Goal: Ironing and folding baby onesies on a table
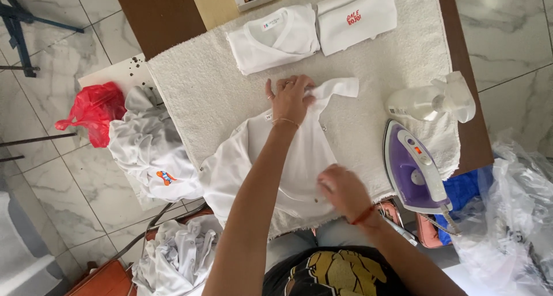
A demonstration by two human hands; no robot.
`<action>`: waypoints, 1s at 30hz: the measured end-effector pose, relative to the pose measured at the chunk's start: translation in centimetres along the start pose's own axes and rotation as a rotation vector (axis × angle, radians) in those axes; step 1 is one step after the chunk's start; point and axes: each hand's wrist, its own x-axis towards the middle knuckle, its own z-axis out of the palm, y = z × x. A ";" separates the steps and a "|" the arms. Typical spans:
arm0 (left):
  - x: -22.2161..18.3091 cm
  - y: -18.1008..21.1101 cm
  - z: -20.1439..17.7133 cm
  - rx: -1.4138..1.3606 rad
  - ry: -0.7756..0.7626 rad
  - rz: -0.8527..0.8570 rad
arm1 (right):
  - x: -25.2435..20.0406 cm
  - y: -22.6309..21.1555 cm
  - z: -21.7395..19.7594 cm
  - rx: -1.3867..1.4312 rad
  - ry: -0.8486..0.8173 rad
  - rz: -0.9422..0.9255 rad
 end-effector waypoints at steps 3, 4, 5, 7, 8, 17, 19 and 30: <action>-3.9 0.6 -1.9 0.142 0.322 0.031 | -4.1 3.0 -4.5 -0.381 0.782 -0.114; -5.4 0.6 -2.3 0.127 0.420 0.236 | -5.5 3.3 -6.3 -0.453 0.865 0.055; -6.9 0.5 -2.8 0.111 0.515 0.442 | -7.0 3.5 -8.2 -0.522 0.946 0.225; -9.5 -0.9 0.0 0.237 0.406 0.480 | -7.8 4.9 -8.1 -0.356 0.862 0.337; -11.2 -1.7 1.4 0.365 0.282 0.499 | -8.3 5.6 -8.1 -0.184 0.753 0.442; -15.3 -3.0 -1.4 0.117 0.421 -0.104 | -6.9 -4.5 -12.3 0.450 0.352 0.642; -16.4 -4.5 0.1 0.059 0.383 -0.189 | -5.5 -7.5 -11.4 0.410 0.315 0.610; -18.5 -7.1 1.2 -0.398 0.274 -0.344 | 5.9 -11.5 -6.2 0.145 0.359 0.363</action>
